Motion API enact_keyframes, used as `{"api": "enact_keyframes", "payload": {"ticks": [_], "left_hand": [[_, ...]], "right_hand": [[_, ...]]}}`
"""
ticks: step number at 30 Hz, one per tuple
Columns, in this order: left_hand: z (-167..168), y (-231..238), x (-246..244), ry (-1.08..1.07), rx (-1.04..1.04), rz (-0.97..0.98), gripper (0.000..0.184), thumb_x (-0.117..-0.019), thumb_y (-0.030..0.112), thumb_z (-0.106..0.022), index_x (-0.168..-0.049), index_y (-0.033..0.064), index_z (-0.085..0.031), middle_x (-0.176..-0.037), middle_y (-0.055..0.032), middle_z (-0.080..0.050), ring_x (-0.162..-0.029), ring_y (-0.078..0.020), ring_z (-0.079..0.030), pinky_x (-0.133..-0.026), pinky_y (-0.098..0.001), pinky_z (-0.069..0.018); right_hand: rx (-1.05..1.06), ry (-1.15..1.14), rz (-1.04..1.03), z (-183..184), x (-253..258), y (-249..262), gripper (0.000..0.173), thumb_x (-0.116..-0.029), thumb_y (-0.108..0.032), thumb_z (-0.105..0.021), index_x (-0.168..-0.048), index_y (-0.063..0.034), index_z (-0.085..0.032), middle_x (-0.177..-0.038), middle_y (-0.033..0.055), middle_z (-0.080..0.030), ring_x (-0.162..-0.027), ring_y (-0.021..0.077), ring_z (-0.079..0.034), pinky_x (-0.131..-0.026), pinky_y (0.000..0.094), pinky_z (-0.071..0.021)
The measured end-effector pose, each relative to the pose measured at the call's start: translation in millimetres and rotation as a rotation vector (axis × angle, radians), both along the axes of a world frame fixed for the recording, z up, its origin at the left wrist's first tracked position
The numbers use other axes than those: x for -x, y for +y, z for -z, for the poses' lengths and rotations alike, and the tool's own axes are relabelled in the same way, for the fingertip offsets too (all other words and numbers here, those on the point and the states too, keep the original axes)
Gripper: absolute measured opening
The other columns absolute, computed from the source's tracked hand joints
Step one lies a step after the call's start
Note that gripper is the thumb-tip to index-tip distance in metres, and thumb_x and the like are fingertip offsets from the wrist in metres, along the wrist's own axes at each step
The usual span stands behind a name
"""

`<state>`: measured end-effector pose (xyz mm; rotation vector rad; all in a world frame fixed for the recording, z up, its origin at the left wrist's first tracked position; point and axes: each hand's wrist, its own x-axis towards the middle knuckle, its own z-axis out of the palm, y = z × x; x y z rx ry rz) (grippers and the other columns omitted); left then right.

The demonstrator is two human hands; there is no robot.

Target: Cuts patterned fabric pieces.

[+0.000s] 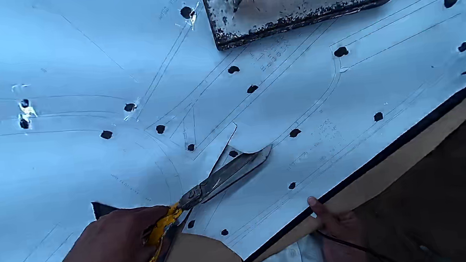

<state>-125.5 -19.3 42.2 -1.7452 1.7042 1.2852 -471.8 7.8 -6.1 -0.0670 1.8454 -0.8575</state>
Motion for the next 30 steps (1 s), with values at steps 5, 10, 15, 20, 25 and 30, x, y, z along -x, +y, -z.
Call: {"api": "enact_keyframes", "payload": {"ticks": [5,10,15,20,25,30], "left_hand": [[5.8,7.8,-2.7,0.023,0.045,-0.015,0.024,-0.0673,0.007,-0.086,-0.089,0.0136,-0.078,-0.067,-0.0010,-0.068,-0.058,-0.0211,-0.064,-0.055,-0.0504,-0.0511],[12.1,14.7,-6.4,0.059,0.028,-0.064,0.021,-0.0693,0.012,-0.083,-0.089,0.0139,-0.078,-0.068,0.0016,-0.068,-0.057,-0.0177,-0.063,-0.055,-0.0475,-0.0525],[16.1,18.7,-7.3,0.089,0.056,-0.068,0.020,-0.0681,0.019,-0.079,-0.088,0.0163,-0.078,-0.065,0.0050,-0.066,-0.054,-0.0133,-0.062,-0.052,-0.0432,-0.0523],[17.1,16.4,1.7,0.095,0.070,-0.067,0.023,-0.0690,0.025,-0.077,-0.091,0.0180,-0.078,-0.066,0.0071,-0.066,-0.055,-0.0117,-0.061,-0.051,-0.0422,-0.0524],[14.3,8.9,1.7,0.054,0.061,-0.044,0.021,-0.0679,0.021,-0.080,-0.089,0.0177,-0.077,-0.064,0.0063,-0.064,-0.054,-0.0142,-0.060,-0.051,-0.0454,-0.0504],[13.6,0.6,-2.3,0.033,0.048,-0.026,0.024,-0.0661,0.014,-0.083,-0.089,0.0187,-0.078,-0.066,0.0068,-0.066,-0.056,-0.0135,-0.063,-0.054,-0.0459,-0.0528]], "right_hand": [[0.008,-0.017,0.008,1.9,2.0,1.5,0.021,-0.0784,0.012,-0.076,-0.095,0.0050,-0.065,-0.078,0.0122,-0.074,-0.069,0.0154,-0.074,-0.066,0.0292,-0.0636],[0.013,-0.023,0.008,1.9,1.7,1.1,0.021,-0.0787,0.012,-0.075,-0.095,0.0048,-0.065,-0.078,0.0115,-0.074,-0.069,0.0152,-0.074,-0.066,0.0294,-0.0638],[0.005,-0.028,-0.006,2.4,2.7,1.8,0.022,-0.0795,0.011,-0.075,-0.097,0.0043,-0.064,-0.079,0.0104,-0.074,-0.071,0.0145,-0.073,-0.067,0.0295,-0.0637],[-0.013,-0.022,0.011,2.6,2.5,1.5,0.024,-0.0779,0.012,-0.076,-0.097,0.0048,-0.064,-0.078,0.0111,-0.074,-0.069,0.0149,-0.073,-0.066,0.0292,-0.0635],[-0.016,-0.031,0.013,2.4,3.2,1.4,0.024,-0.0774,0.012,-0.077,-0.097,0.0053,-0.064,-0.079,0.0117,-0.074,-0.070,0.0156,-0.074,-0.066,0.0299,-0.0640],[-0.020,-0.024,0.016,1.8,3.0,0.3,0.025,-0.0763,0.012,-0.077,-0.097,0.0053,-0.064,-0.078,0.0115,-0.074,-0.070,0.0153,-0.073,-0.066,0.0296,-0.0639]]}}
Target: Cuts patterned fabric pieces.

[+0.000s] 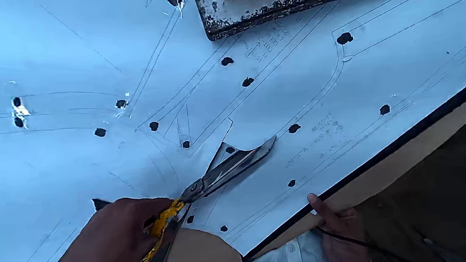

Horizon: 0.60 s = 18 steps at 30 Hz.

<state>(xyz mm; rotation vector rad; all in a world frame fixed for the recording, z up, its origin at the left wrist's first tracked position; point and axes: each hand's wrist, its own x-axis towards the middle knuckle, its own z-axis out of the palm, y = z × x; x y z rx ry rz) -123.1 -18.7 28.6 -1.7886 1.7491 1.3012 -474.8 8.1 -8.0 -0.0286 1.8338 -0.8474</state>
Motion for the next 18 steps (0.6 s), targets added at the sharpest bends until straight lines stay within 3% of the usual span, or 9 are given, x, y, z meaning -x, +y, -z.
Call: {"api": "enact_keyframes", "payload": {"ticks": [8,12,15,18], "left_hand": [[8.5,7.3,-4.3,0.102,-0.001,-0.054,0.018,-0.0678,0.024,-0.075,-0.086,0.0210,-0.077,-0.062,0.0119,-0.062,-0.051,-0.0030,-0.058,-0.045,-0.0300,-0.0499],[6.8,10.0,-0.8,0.109,-0.013,-0.082,0.019,-0.0688,0.026,-0.073,-0.087,0.0206,-0.077,-0.063,0.0117,-0.064,-0.052,-0.0019,-0.059,-0.046,-0.0276,-0.0508],[3.5,7.0,1.5,0.073,0.001,-0.066,0.022,-0.0681,0.029,-0.074,-0.089,0.0215,-0.077,-0.063,0.0116,-0.063,-0.052,-0.0046,-0.058,-0.047,-0.0338,-0.0508],[3.1,4.1,5.6,0.065,0.010,-0.045,0.022,-0.0669,0.032,-0.074,-0.087,0.0235,-0.076,-0.063,0.0136,-0.063,-0.052,-0.0038,-0.059,-0.047,-0.0335,-0.0516]], "right_hand": [[0.010,-0.023,-0.001,0.2,0.5,0.8,0.022,-0.0771,0.013,-0.077,-0.095,0.0049,-0.066,-0.078,0.0118,-0.075,-0.070,0.0154,-0.074,-0.066,0.0291,-0.0640],[0.013,-0.026,-0.007,0.1,1.4,1.3,0.024,-0.0777,0.012,-0.076,-0.097,0.0043,-0.064,-0.080,0.0110,-0.074,-0.071,0.0149,-0.074,-0.068,0.0295,-0.0642],[0.022,-0.033,-0.008,0.8,1.6,1.2,0.023,-0.0781,0.013,-0.075,-0.097,0.0045,-0.065,-0.079,0.0112,-0.075,-0.070,0.0149,-0.074,-0.067,0.0296,-0.0642],[0.025,-0.043,-0.018,0.9,2.5,2.2,0.021,-0.0788,0.013,-0.075,-0.096,0.0047,-0.066,-0.079,0.0114,-0.075,-0.071,0.0150,-0.074,-0.067,0.0293,-0.0639]]}}
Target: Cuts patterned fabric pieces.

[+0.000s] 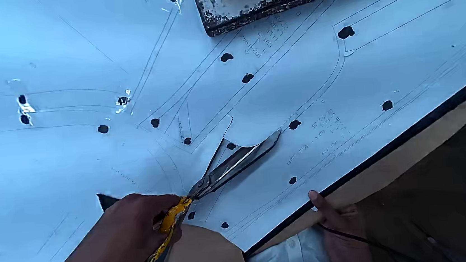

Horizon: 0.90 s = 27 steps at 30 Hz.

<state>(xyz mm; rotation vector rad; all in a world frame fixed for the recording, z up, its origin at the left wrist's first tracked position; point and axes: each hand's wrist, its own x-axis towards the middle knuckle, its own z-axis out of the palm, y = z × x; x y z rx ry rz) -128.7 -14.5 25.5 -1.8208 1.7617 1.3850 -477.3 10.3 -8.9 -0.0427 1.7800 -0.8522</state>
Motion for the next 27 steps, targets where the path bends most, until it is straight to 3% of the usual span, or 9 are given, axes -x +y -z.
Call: {"api": "enact_keyframes", "payload": {"ticks": [6,18,22,27], "left_hand": [[1.2,-6.1,-1.4,-0.013,-0.013,0.019,0.022,-0.0664,0.024,-0.077,-0.088,0.0228,-0.077,-0.062,0.0131,-0.062,-0.052,-0.0049,-0.058,-0.049,-0.0354,-0.0510],[3.5,-0.6,1.2,0.058,-0.073,-0.068,0.019,-0.0689,0.028,-0.074,-0.086,0.0212,-0.076,-0.063,0.0134,-0.064,-0.053,0.0010,-0.060,-0.045,-0.0221,-0.0500],[2.7,-1.1,9.0,0.034,-0.064,-0.049,0.022,-0.0698,0.026,-0.075,-0.090,0.0198,-0.078,-0.065,0.0102,-0.064,-0.054,-0.0044,-0.060,-0.049,-0.0315,-0.0514],[3.4,2.0,15.2,0.045,-0.060,-0.060,0.025,-0.0703,0.033,-0.071,-0.091,0.0211,-0.077,-0.066,0.0114,-0.065,-0.056,-0.0029,-0.061,-0.049,-0.0302,-0.0519]], "right_hand": [[-0.011,0.006,0.012,-0.7,-0.5,-1.5,0.025,-0.0771,0.013,-0.076,-0.097,0.0047,-0.064,-0.080,0.0114,-0.074,-0.071,0.0152,-0.074,-0.067,0.0293,-0.0641],[-0.034,0.003,0.014,-1.6,0.0,-1.7,0.025,-0.0769,0.013,-0.076,-0.097,0.0043,-0.064,-0.078,0.0109,-0.074,-0.070,0.0151,-0.074,-0.067,0.0297,-0.0640],[-0.015,-0.002,0.017,-2.4,-1.2,-3.3,0.024,-0.0768,0.012,-0.077,-0.096,0.0043,-0.066,-0.079,0.0102,-0.075,-0.071,0.0142,-0.074,-0.068,0.0285,-0.0642],[-0.020,0.005,0.020,-3.8,-1.5,-3.6,0.024,-0.0769,0.013,-0.077,-0.096,0.0046,-0.065,-0.079,0.0102,-0.075,-0.071,0.0140,-0.074,-0.068,0.0288,-0.0644]]}}
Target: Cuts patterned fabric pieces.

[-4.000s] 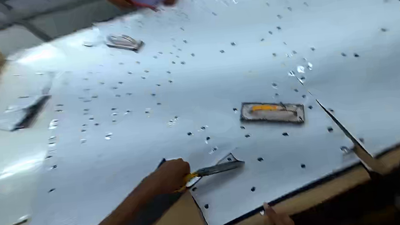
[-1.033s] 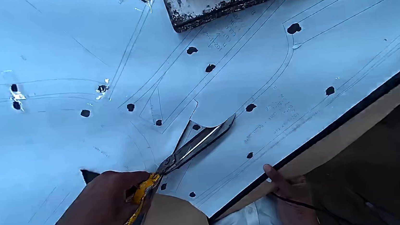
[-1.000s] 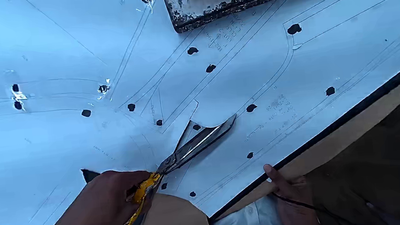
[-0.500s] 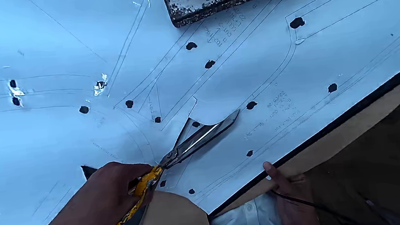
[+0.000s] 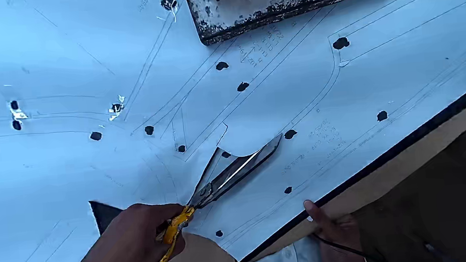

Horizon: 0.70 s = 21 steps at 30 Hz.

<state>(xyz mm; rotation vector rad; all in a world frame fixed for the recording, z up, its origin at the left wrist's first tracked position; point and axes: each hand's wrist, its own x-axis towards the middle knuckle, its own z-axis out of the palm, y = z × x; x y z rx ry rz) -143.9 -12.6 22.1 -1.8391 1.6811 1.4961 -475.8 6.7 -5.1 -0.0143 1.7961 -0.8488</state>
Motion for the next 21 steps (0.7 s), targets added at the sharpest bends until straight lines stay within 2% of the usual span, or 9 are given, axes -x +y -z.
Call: {"api": "enact_keyframes", "payload": {"ticks": [3,8,15,21], "left_hand": [[0.3,1.6,0.5,-0.004,-0.004,-0.010,0.026,-0.0702,0.032,-0.071,-0.092,0.0207,-0.078,-0.067,0.0112,-0.065,-0.055,-0.0034,-0.060,-0.049,-0.0312,-0.0513],[-1.3,2.8,4.5,0.009,-0.048,-0.057,0.025,-0.0701,0.030,-0.071,-0.092,0.0197,-0.078,-0.066,0.0113,-0.066,-0.055,-0.0009,-0.061,-0.048,-0.0258,-0.0519],[-2.8,3.0,7.0,0.052,-0.036,-0.112,0.022,-0.0702,0.031,-0.072,-0.087,0.0189,-0.078,-0.065,0.0122,-0.066,-0.053,0.0037,-0.058,-0.045,-0.0191,-0.0463],[-6.9,0.1,5.2,0.055,-0.062,-0.086,0.026,-0.0725,0.029,-0.073,-0.095,0.0164,-0.078,-0.071,0.0089,-0.069,-0.057,-0.0006,-0.062,-0.049,-0.0236,-0.0512]], "right_hand": [[0.004,0.007,-0.005,-0.5,-0.7,-1.2,0.023,-0.0771,0.014,-0.076,-0.095,0.0041,-0.066,-0.078,0.0096,-0.076,-0.070,0.0132,-0.074,-0.067,0.0282,-0.0643],[-0.009,-0.002,0.011,-1.3,-0.4,-1.9,0.024,-0.0764,0.015,-0.076,-0.095,0.0045,-0.066,-0.078,0.0098,-0.076,-0.071,0.0137,-0.075,-0.068,0.0289,-0.0647],[-0.002,-0.009,-0.002,-0.8,0.2,-2.0,0.024,-0.0761,0.015,-0.076,-0.095,0.0045,-0.066,-0.078,0.0092,-0.076,-0.072,0.0132,-0.075,-0.069,0.0280,-0.0646],[0.013,-0.027,0.025,0.1,-0.1,-2.0,0.024,-0.0751,0.016,-0.075,-0.094,0.0048,-0.066,-0.078,0.0095,-0.076,-0.071,0.0135,-0.075,-0.069,0.0285,-0.0647]]}}
